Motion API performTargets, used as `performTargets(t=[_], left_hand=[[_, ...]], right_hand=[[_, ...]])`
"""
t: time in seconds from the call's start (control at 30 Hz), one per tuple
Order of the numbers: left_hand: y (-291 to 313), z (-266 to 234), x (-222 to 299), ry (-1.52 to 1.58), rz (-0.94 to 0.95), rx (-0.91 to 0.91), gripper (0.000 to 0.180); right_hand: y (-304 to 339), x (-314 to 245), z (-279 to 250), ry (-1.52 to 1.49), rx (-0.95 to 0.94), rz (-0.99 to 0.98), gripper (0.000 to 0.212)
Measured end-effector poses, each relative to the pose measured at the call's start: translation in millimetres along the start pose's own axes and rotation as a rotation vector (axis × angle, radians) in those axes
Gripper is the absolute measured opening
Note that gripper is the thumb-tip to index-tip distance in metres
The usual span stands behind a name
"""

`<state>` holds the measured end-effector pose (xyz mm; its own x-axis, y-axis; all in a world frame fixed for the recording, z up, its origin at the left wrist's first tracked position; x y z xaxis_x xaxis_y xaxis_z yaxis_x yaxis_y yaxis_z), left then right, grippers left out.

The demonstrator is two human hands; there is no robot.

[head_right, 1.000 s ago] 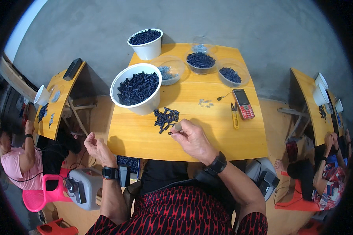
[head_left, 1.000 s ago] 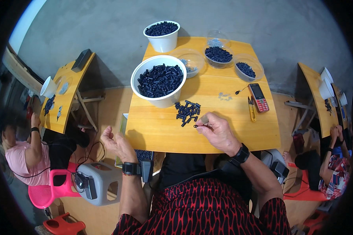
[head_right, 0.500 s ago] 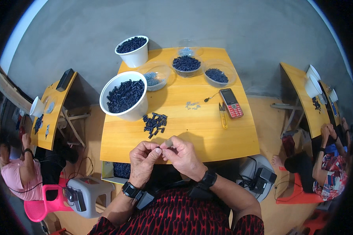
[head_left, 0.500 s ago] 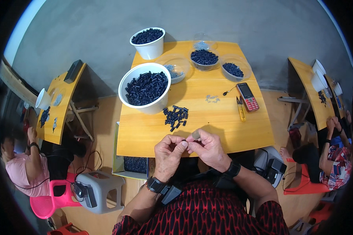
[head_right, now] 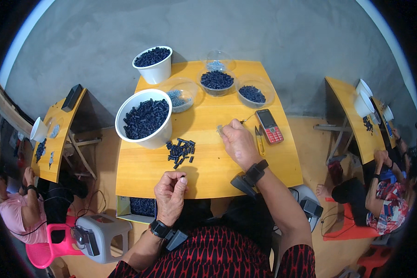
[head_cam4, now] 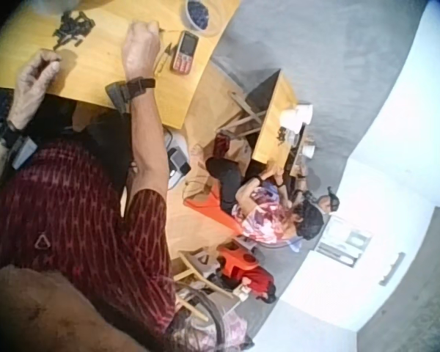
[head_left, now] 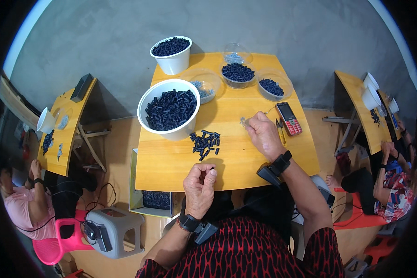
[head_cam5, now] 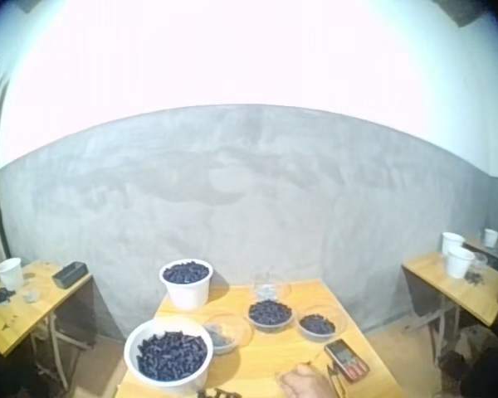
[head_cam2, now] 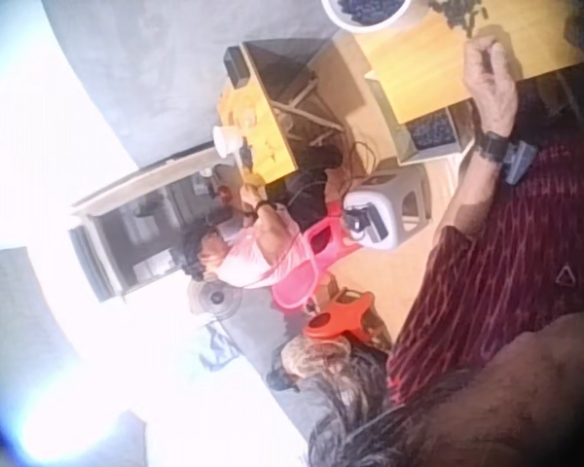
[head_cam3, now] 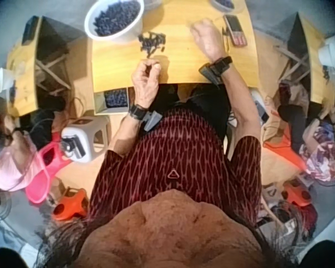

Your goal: Assembling or sorting small black plastic components by hand at a workbench.

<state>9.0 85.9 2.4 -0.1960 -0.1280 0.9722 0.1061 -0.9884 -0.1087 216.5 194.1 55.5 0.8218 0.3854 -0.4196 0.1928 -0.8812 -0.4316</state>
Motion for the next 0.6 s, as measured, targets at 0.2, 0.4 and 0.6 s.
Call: performTargets(t=[0.2, 0.4, 0.6], left_hand=[[-1, -5, -6, 0.051, -0.039, 0.01, 0.01], [-3, -4, -6, 0.118, -0.037, -0.004, 0.015], [-5, -7, -10, 0.215, -0.051, 0.0, 0.015]], right_hand=[[-6, -3, 9, 0.136, -0.069, -0.037, 0.004], [0, -20, 4, 0.207, -0.041, -0.147, 0.007], [42, -58, 12, -0.504, -0.219, 0.136, 0.01]])
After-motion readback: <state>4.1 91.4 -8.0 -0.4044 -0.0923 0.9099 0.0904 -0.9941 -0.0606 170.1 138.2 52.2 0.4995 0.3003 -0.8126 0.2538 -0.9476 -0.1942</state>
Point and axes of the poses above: each hand's wrist, its own y-axis away from the middle knuckle, its own z-axis out of the palm, x = y × z, the point moved 9 cm from there along -y, towards the middle knuckle, and after that the axes turned 10 degrees about y, right-handed, at the moved point
